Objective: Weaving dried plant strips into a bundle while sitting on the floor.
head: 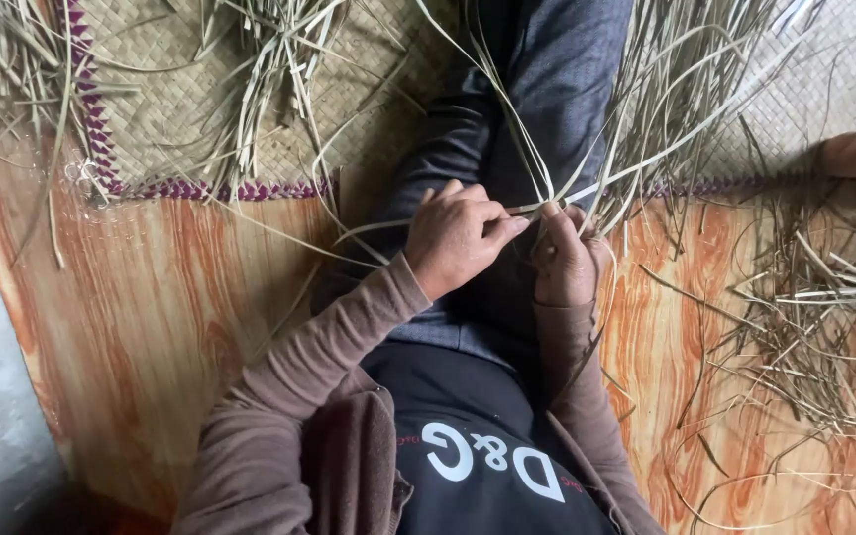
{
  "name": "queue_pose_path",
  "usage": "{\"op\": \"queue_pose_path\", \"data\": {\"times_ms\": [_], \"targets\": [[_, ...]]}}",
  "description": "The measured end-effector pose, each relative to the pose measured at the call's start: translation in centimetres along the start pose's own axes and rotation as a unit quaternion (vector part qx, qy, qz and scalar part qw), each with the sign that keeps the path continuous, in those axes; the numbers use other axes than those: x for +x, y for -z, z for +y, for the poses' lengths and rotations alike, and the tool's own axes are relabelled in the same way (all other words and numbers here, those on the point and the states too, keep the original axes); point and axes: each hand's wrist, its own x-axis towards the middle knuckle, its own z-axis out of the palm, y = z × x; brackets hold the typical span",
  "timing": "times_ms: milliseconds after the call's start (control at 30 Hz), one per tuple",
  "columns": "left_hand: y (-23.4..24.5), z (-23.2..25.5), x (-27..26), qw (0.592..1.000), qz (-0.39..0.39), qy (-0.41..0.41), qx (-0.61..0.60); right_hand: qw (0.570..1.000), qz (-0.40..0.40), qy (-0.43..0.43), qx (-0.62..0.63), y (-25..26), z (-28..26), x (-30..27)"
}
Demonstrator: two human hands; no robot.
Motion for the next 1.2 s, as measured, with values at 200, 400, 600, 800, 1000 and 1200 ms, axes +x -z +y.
{"op": "queue_pose_path", "data": {"times_ms": [200, 400, 600, 800, 1000, 1200], "targets": [[-2.1, -1.9, 0.6, 0.997, 0.009, 0.004, -0.072, 1.0, -0.003, 0.001, -0.004, 0.0, 0.1, 0.0], [0.1, -2.6, -1.4, 0.998, 0.036, -0.053, -0.017, 1.0, 0.026, -0.01, 0.007, -1.0, -0.9, -0.6], [4.9, -4.8, -5.6, 0.996, 0.048, -0.038, 0.068, 0.999, 0.032, -0.011, 0.023, 0.0, 0.2, 0.5], [8.4, -5.2, -9.4, 0.995, 0.048, -0.013, 0.084, 0.999, 0.044, 0.0, 0.001, -0.9, -0.9, 0.0], [11.6, -7.0, -12.7, 0.991, 0.04, 0.034, 0.124, 0.999, 0.035, -0.013, 0.011, -0.7, -0.8, 0.3], [11.8, -14.2, -15.9, 0.977, 0.016, 0.131, 0.169, 0.999, 0.039, 0.001, 0.007, -1.2, -1.4, -0.6]]}}
